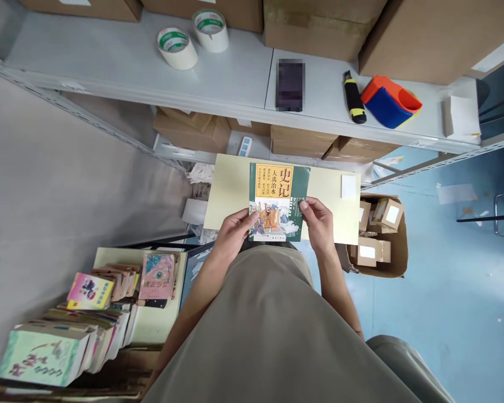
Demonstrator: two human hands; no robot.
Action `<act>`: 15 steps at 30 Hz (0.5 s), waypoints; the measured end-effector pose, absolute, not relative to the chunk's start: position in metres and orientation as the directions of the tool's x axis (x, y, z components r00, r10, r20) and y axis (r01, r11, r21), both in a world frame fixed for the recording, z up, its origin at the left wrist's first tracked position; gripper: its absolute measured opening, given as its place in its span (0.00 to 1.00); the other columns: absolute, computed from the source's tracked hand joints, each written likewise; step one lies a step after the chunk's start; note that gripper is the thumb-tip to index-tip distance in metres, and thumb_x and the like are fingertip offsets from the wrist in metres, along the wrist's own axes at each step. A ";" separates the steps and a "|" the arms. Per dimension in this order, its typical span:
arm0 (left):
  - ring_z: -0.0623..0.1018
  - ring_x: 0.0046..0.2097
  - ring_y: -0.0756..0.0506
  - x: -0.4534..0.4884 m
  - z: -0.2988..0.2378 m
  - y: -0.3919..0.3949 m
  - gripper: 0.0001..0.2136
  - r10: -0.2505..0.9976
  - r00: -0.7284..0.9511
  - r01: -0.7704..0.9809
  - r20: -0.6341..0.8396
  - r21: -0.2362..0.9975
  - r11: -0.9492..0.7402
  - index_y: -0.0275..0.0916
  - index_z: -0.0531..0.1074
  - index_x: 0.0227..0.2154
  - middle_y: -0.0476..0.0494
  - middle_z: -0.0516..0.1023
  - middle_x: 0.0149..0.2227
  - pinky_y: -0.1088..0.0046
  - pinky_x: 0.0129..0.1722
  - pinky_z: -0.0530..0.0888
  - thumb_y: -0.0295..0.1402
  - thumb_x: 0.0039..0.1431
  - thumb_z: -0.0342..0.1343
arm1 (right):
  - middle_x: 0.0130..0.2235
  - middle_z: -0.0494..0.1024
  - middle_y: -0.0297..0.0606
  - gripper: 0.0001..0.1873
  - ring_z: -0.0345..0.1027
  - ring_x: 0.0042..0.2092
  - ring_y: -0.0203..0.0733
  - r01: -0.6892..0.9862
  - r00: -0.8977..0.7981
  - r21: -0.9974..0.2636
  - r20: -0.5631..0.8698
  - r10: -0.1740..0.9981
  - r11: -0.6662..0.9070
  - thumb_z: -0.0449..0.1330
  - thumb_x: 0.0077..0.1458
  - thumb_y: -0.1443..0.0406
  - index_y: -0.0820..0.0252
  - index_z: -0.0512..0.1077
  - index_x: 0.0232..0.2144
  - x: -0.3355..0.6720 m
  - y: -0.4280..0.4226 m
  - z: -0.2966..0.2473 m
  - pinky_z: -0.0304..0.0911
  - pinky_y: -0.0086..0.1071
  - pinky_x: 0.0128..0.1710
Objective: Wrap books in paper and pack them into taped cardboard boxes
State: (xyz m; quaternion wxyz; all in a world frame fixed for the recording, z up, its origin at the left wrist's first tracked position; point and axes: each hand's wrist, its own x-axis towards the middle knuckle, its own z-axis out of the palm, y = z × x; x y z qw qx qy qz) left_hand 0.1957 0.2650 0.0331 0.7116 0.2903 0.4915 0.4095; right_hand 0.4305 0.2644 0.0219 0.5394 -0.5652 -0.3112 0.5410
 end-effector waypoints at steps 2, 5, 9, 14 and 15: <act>0.88 0.49 0.35 0.198 0.034 0.269 0.29 0.878 0.157 -0.279 -0.453 0.832 0.479 0.40 0.90 0.45 0.39 0.92 0.44 0.65 0.44 0.83 0.59 0.53 0.82 | 0.42 0.88 0.38 0.27 0.77 0.41 0.43 -0.207 0.228 -0.956 -0.254 0.940 -0.208 0.78 0.59 0.40 0.53 0.87 0.45 0.431 0.267 0.016 0.76 0.38 0.45; 0.88 0.52 0.35 0.201 0.031 0.274 0.30 0.889 0.131 -0.252 -0.438 0.853 0.457 0.41 0.89 0.44 0.39 0.92 0.44 0.64 0.48 0.84 0.60 0.50 0.83 | 0.47 0.89 0.41 0.27 0.81 0.46 0.47 -0.108 0.256 -0.979 -0.193 0.947 -0.171 0.74 0.65 0.40 0.54 0.85 0.49 0.430 0.270 0.006 0.79 0.42 0.49; 0.88 0.52 0.36 0.208 0.024 0.279 0.30 0.904 0.117 -0.183 -0.410 0.886 0.426 0.41 0.89 0.45 0.40 0.92 0.46 0.62 0.55 0.84 0.62 0.53 0.81 | 0.64 0.85 0.50 0.27 0.80 0.64 0.55 0.248 0.395 -0.968 0.083 0.915 -0.019 0.69 0.72 0.43 0.51 0.81 0.61 0.427 0.269 0.001 0.82 0.50 0.58; 0.89 0.48 0.38 0.224 0.026 0.279 0.29 0.944 0.113 -0.022 -0.309 0.950 0.313 0.40 0.89 0.46 0.42 0.92 0.43 0.65 0.50 0.85 0.63 0.63 0.73 | 0.65 0.85 0.52 0.25 0.82 0.65 0.58 0.400 0.252 -0.917 0.105 0.962 -0.005 0.61 0.78 0.44 0.51 0.82 0.62 0.406 0.261 0.012 0.82 0.56 0.63; 0.90 0.47 0.37 0.229 0.027 0.277 0.27 0.952 0.125 0.021 -0.281 0.960 0.281 0.40 0.89 0.47 0.42 0.92 0.44 0.65 0.49 0.85 0.62 0.66 0.71 | 0.66 0.85 0.52 0.28 0.83 0.64 0.59 0.373 0.230 -0.927 0.063 0.971 -0.028 0.62 0.77 0.42 0.51 0.80 0.65 0.400 0.259 0.014 0.83 0.55 0.62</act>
